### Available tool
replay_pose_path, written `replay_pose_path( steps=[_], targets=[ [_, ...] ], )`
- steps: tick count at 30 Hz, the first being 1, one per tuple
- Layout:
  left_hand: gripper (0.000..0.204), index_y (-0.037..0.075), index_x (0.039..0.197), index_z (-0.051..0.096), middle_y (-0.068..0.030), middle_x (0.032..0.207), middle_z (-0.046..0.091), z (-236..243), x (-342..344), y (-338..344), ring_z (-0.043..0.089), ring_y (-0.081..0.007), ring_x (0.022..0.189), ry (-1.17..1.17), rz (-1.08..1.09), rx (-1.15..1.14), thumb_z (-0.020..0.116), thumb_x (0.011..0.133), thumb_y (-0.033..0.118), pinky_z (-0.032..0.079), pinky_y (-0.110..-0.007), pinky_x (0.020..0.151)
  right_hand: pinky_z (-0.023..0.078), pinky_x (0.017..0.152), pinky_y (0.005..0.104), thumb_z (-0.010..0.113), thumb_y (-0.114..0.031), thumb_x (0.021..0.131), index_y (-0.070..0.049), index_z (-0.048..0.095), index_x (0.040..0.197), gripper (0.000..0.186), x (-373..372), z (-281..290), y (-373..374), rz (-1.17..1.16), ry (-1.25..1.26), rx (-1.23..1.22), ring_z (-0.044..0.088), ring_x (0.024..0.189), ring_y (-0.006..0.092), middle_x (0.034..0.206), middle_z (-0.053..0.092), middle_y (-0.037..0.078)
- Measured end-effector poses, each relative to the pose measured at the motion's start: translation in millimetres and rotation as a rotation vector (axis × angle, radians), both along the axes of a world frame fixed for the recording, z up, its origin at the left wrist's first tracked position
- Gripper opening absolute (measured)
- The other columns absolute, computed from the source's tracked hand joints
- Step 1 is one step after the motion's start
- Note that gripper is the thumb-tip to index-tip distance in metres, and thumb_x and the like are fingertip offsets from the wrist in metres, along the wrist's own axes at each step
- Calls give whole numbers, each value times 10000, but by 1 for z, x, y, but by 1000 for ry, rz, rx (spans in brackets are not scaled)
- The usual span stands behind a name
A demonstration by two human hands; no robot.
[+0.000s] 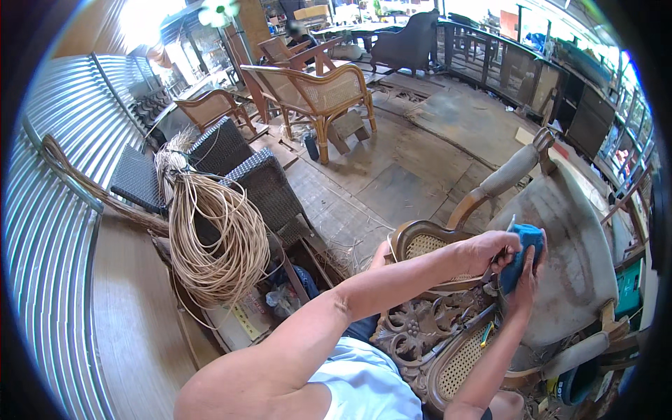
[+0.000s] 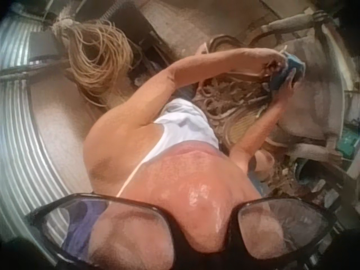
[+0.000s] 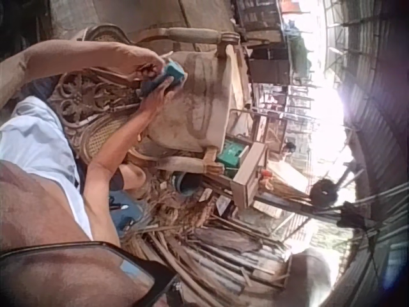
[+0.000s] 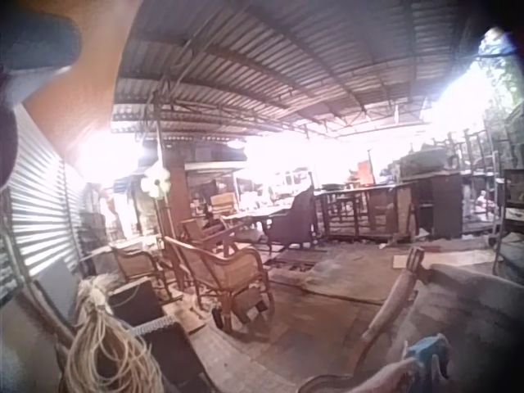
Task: Repairing the decorative cane backrest of a wooden chair using weaving techniques and hand tools.
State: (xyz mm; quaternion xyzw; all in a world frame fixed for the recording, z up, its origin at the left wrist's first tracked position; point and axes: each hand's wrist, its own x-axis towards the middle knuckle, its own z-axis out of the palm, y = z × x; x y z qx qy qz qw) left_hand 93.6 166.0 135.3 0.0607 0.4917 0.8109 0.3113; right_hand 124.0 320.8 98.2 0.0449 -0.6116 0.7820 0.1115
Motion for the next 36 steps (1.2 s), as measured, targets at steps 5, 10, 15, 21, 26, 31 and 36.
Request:
replay_pose_path(
  steps=[5,10,15,21,26,31,36],
  targets=[
    [286,125,718,556,27,667,482,25,5,-5,411,-76,569,100,92,-32,696,902,292,305,-247,487,489,914,300,559,-516,975,-129,338,1503,691,-4,5,-18,151,113,-141,564,1035,135,1183,548,28],
    [432,127,721,537,33,663,468,42,3,-7,396,-73,560,178,-38,64,684,918,481,287,-238,483,494,775,286,714,-543,849,-120,312,1497,872,-16,6,-13,349,209,-369,524,904,109,1003,499,-14],
    [534,97,733,555,24,627,460,61,-8,-33,383,-69,517,93,-155,12,683,867,597,282,-239,459,499,812,300,812,-379,819,-110,344,1489,861,-9,36,-9,257,111,-137,551,958,133,1112,549,22],
    [277,115,793,600,42,625,478,64,-31,-48,407,-70,502,191,237,-258,735,886,339,300,-240,440,479,967,382,861,-300,740,-86,462,1422,819,-4,62,0,-110,500,872,618,1108,251,1248,620,153],
    [295,133,704,506,47,578,427,61,-35,-33,377,-55,483,-28,43,70,726,882,219,291,-209,418,525,825,421,753,-270,773,-108,604,1124,415,-19,49,-30,84,171,979,669,922,335,1003,683,183],
    [284,118,694,487,31,591,439,58,-34,-27,378,-66,497,-38,-44,145,670,909,147,325,-216,454,495,747,294,797,-214,790,-76,684,1045,312,-24,21,-17,410,-134,411,598,792,123,907,700,38],
    [205,68,749,569,6,652,539,71,-22,-34,428,-61,518,172,-67,-200,670,909,148,317,-205,445,510,880,281,800,-190,802,-58,580,1288,549,-2,16,-2,660,-103,129,656,999,166,1145,680,81]
  ],
)
